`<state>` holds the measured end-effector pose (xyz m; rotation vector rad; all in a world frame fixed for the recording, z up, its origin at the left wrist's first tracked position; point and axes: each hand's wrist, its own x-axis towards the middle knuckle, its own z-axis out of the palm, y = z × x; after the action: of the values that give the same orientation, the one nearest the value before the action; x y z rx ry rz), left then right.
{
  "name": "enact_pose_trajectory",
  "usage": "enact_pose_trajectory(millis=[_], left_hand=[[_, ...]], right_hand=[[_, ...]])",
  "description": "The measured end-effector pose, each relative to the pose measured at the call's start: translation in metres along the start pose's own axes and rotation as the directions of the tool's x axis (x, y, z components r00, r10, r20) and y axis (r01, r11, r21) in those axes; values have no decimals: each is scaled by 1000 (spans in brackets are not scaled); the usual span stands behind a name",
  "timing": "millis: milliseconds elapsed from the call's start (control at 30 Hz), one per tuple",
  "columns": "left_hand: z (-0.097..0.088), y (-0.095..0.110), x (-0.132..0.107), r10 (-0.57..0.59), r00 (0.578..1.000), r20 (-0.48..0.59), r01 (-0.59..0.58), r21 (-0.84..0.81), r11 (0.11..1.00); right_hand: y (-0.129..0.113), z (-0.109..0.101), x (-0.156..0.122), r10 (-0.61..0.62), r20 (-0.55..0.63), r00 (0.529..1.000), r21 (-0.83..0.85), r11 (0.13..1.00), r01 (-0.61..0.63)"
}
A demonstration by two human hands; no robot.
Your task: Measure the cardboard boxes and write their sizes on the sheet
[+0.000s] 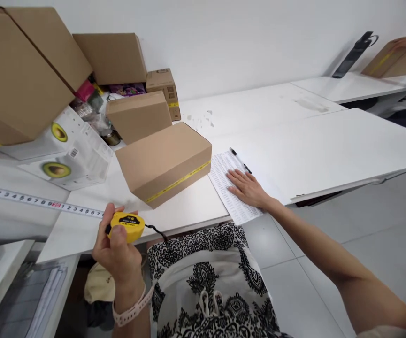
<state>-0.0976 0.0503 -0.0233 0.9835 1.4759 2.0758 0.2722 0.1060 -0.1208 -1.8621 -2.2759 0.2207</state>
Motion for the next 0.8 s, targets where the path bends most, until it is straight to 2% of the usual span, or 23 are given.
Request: enact_pose_trajectory(millis=[167,267,367,467,533,567,633,733,800], left_hand=[[-4,-5,5,-18,999,48,18,0,1000],[2,-10,7,-65,988,137,69,-24,997],[18,-19,6,-99,963,252,124,-86,989],[32,-28,5,-93,939,332,148,-145,978],[32,-29,7,-78,939,335,147,-185,972],[30,-26,9,-75,939,336,149,-199,969],[23,-15,17,-71,936,346,152,-213,965],[11,12,38,-30,925,379,124,-226,966],[9,34,54,16,919,394,91,-252,963]], right_hand=[[19,-10,34,82,-41,996,173,982,-74],[13,-24,62,138,-106,985,377,922,-88],[-8,-41,99,206,-97,974,678,730,-87],[-36,-52,127,117,-27,993,839,542,-41],[-55,-56,132,50,-5,999,877,480,-20],[-63,-59,130,38,-13,999,878,479,-7],[-78,-68,117,61,-65,996,848,529,23],[-96,-91,90,114,-206,972,773,628,90],[-104,-109,76,153,-281,947,759,639,122]])
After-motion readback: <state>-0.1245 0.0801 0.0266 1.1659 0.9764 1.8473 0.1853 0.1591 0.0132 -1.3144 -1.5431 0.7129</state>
